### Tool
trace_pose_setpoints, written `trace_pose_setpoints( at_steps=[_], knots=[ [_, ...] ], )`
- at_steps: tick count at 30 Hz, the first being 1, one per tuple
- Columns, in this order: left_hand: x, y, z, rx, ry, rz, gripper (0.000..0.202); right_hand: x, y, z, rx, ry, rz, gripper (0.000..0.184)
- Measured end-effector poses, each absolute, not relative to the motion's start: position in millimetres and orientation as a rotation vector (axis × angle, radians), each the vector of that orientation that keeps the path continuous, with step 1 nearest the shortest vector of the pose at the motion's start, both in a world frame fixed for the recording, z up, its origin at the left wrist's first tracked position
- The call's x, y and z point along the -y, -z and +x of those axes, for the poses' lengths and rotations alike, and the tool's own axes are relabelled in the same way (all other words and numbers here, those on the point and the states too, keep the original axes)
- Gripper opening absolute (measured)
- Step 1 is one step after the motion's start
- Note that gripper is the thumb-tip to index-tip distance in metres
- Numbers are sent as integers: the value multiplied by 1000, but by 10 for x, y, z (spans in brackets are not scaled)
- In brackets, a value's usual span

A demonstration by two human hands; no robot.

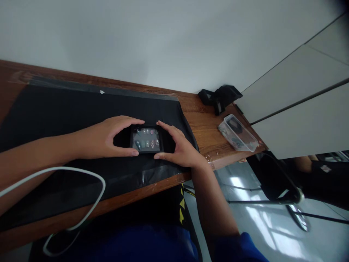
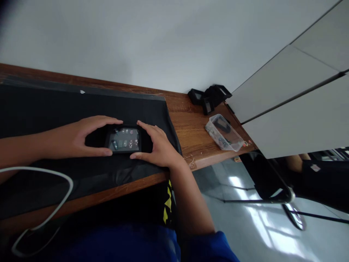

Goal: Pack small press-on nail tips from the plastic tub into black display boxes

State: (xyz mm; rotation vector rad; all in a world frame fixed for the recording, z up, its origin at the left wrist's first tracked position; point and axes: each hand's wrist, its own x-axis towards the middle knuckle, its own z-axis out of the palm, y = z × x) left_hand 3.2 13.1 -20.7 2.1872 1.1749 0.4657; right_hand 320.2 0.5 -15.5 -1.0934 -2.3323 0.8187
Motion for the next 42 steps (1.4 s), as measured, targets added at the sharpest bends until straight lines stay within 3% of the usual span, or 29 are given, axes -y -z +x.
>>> trace_pose_setpoints(
  at_steps=[22,26,32,35,40,42],
  knots=[
    [-147,327,2,-1192,-474,2237,107,-32,178,3207,2350,-811,-1062,115],
    [-112,266,53,-1126,-475,2300,103,-42,201,3204,2245,-895,-1020,108],
    [-45,293,52,-1077,-508,2384,120,-39,233,3172,1980,-1179,-878,108],
    [-36,279,89,-1029,-599,2435,96,-50,253,3170,1909,-1254,-809,107],
    [-53,135,135,-895,-976,2512,34,-75,262,3199,1879,-1394,-635,114],
    [-45,109,111,-791,-1084,2663,22,-71,255,3218,1889,-1417,-576,114]
  ],
)
